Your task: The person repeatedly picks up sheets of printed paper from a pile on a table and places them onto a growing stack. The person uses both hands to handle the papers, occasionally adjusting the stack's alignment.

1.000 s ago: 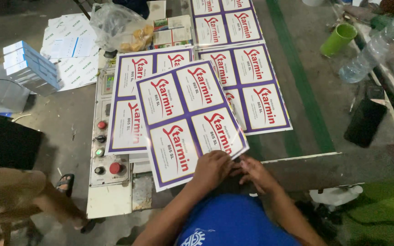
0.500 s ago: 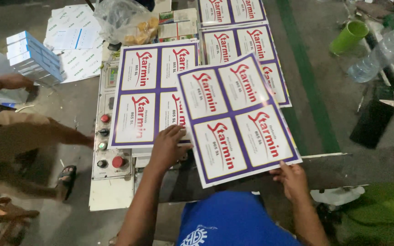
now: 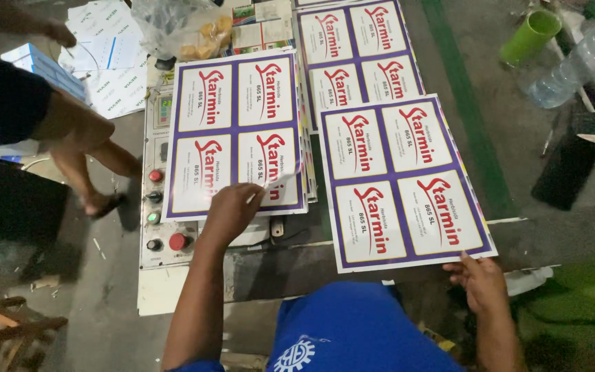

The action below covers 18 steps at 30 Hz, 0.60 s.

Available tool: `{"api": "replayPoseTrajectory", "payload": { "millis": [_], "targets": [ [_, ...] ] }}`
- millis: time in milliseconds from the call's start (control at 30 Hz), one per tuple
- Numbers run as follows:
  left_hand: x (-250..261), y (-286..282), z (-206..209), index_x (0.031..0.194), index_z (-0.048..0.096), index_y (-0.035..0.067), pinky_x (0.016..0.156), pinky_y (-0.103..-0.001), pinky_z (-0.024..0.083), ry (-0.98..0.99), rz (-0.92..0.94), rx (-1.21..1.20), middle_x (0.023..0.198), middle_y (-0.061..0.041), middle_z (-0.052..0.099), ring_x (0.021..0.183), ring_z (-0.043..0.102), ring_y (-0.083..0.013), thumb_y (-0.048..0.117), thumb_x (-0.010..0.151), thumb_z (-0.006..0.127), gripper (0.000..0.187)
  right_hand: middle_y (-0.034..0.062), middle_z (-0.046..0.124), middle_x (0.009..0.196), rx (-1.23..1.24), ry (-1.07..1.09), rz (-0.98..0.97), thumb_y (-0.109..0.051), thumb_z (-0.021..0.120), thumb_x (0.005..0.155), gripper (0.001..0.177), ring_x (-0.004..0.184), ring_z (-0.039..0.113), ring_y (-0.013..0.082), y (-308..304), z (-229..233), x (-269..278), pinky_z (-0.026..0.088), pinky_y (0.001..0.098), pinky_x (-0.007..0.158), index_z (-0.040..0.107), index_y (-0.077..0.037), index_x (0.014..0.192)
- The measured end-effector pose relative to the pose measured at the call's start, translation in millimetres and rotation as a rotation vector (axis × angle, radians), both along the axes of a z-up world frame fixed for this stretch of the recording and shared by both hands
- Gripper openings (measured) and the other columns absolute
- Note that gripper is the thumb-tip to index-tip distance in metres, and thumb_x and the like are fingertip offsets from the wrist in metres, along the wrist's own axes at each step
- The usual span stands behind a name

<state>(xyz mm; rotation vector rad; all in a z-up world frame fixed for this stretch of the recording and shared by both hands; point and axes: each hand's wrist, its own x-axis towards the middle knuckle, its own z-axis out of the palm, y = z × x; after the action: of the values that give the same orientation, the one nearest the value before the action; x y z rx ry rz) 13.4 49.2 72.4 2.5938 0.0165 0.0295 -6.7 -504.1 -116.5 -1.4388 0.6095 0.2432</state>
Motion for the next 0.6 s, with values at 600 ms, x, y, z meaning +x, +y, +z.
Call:
{"api": "replayPoseTrajectory", "payload": {
  "millis": [600],
  "targets": [
    [-22.4, -46.2, -27.4, 0.093, 0.073, 0.006, 0.071, -0.042, 0.057, -0.497, 0.16, 0.029, 0.093, -0.011, 0.075, 0.085, 0.071, -0.0321, 0.013, 0.091, 0.075, 0.007, 0.0113, 0.072, 0.108, -0.002, 0.012, 0.072, -0.018, 0.059, 0.102, 0.029, 0.081, 0.071, 0.0234, 25.3, -5.1, 18.5, 0.052, 0.0328, 0.058, 0.059, -0.005, 0.128]
  ]
}}
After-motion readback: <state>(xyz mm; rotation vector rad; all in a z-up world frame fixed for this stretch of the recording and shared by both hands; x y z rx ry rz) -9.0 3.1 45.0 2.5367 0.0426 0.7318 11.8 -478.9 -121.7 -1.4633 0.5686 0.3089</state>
